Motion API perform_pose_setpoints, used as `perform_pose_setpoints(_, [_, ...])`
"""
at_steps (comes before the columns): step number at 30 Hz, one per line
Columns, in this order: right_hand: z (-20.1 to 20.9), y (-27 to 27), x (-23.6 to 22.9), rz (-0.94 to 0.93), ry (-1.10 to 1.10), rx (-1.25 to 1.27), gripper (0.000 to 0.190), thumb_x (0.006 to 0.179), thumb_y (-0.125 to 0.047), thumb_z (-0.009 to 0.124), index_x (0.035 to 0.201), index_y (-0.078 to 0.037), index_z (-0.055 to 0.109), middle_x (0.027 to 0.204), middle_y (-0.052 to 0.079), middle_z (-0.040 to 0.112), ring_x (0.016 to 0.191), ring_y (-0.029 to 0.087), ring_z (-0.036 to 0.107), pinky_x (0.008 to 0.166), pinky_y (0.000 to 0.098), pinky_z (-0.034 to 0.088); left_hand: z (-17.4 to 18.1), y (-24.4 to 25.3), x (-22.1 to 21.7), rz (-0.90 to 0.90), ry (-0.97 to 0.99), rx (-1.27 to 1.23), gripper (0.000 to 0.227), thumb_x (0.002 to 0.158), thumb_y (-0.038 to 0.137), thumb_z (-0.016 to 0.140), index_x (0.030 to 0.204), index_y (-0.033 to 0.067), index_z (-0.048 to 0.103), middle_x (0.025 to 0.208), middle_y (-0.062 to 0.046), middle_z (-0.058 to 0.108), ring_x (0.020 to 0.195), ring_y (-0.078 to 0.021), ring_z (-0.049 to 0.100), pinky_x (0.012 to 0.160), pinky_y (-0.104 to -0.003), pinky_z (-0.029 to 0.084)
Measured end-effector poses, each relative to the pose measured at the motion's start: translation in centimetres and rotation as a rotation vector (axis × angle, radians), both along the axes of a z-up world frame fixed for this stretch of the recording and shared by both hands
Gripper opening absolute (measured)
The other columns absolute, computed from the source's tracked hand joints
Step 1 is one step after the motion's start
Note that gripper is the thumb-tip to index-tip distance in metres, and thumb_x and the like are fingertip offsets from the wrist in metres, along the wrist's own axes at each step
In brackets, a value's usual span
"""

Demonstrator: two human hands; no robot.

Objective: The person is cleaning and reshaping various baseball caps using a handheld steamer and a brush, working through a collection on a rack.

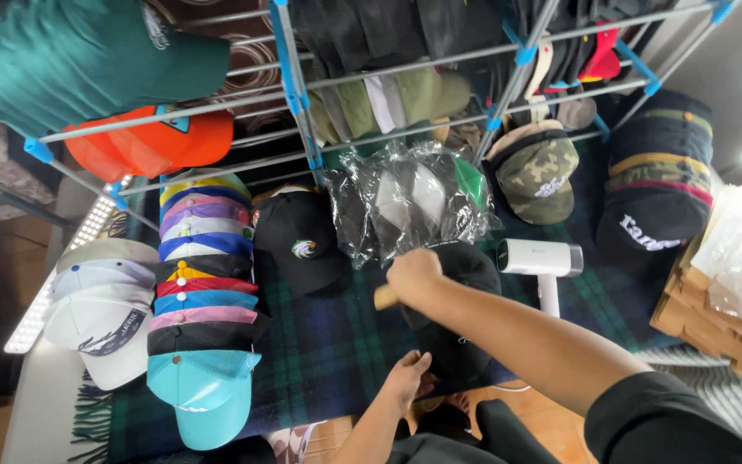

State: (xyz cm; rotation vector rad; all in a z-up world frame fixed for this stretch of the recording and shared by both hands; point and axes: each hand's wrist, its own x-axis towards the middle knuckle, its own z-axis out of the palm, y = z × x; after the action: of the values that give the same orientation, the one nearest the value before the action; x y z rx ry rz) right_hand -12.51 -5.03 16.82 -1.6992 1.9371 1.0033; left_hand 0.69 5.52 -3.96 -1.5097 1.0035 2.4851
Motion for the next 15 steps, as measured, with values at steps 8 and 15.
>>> perform_pose_setpoints(8, [-0.7,4.5,-15.6,-0.168,0.038,-0.083,0.083,0.094,0.000,0.051,0.163,-0.037,0.023,0.084,0.006,0.061,0.071,0.020,0.063,0.054,0.0320,0.053,1.8,0.4,0.4,0.030,-0.014,0.030,0.020,0.108,0.030,0.055,0.089,0.0249,0.058,0.084,0.001,0.067,0.088,-0.0112,0.071,0.078,-0.027,0.051])
perform_pose_setpoints(15, [-10.2,21.6,-11.5,-1.691,-0.583,-0.560,0.082,0.111,-0.061,0.028,0.064,0.001,0.056,0.046,0.015,0.048,0.035,0.030,0.046,0.036,0.0413,0.041,-0.8,-0.2,0.7,0.103,0.099,0.098,0.023,0.105,0.026,0.065,0.085,0.0222,0.055,0.074,0.002,0.058,0.073,-0.0091,0.062,0.073,-0.025,0.056])
